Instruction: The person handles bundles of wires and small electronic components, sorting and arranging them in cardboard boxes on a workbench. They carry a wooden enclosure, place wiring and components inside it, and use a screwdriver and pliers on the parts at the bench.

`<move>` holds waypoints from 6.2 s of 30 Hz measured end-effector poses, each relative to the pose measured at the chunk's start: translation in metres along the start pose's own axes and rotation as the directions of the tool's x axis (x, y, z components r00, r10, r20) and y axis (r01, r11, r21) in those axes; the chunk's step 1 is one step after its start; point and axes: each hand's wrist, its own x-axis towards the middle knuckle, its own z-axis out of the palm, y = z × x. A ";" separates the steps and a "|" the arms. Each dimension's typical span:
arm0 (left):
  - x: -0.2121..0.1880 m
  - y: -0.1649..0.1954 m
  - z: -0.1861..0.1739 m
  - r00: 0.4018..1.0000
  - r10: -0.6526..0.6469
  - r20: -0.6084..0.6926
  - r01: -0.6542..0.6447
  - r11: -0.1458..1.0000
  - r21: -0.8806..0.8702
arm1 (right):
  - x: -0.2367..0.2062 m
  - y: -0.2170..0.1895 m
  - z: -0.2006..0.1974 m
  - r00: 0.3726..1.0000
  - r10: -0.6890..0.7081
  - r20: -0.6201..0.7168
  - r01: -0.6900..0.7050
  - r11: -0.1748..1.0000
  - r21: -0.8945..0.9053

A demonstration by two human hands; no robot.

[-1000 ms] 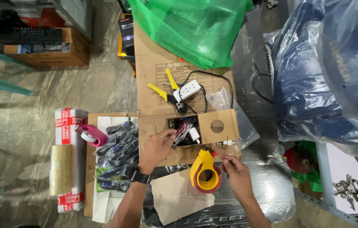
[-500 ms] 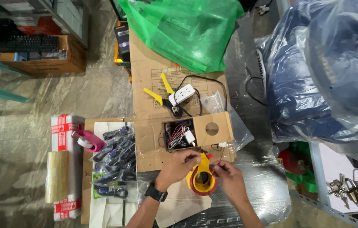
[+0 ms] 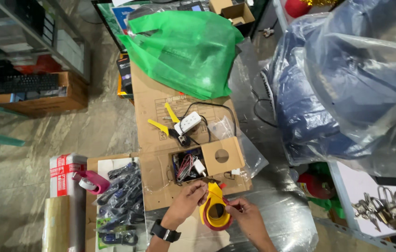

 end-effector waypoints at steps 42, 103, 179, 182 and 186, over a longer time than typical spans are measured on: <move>-0.238 -0.228 0.239 0.957 0.187 -0.219 -0.176 0.982 0.071 | -0.263 0.192 -0.106 0.969 -0.218 0.120 0.230 0.968 -0.099; -0.347 -0.328 0.498 0.951 0.184 0.247 -0.286 0.823 0.491 | -0.500 0.350 -0.274 0.840 -0.369 -0.399 0.458 0.875 0.156; 0.401 -0.973 0.813 0.938 0.277 -0.206 -0.037 0.673 0.738 | 0.102 0.718 -0.952 0.623 -0.781 0.045 0.455 0.315 -0.833; 0.439 -0.998 0.799 0.929 0.327 -0.174 -0.058 0.592 0.804 | 0.120 0.744 -0.938 0.624 -0.779 0.054 0.397 0.257 -0.881; 0.469 -1.015 0.793 0.901 0.414 -0.127 -0.163 0.595 0.787 | 0.125 0.761 -0.935 0.606 -0.795 0.017 0.311 0.217 -0.925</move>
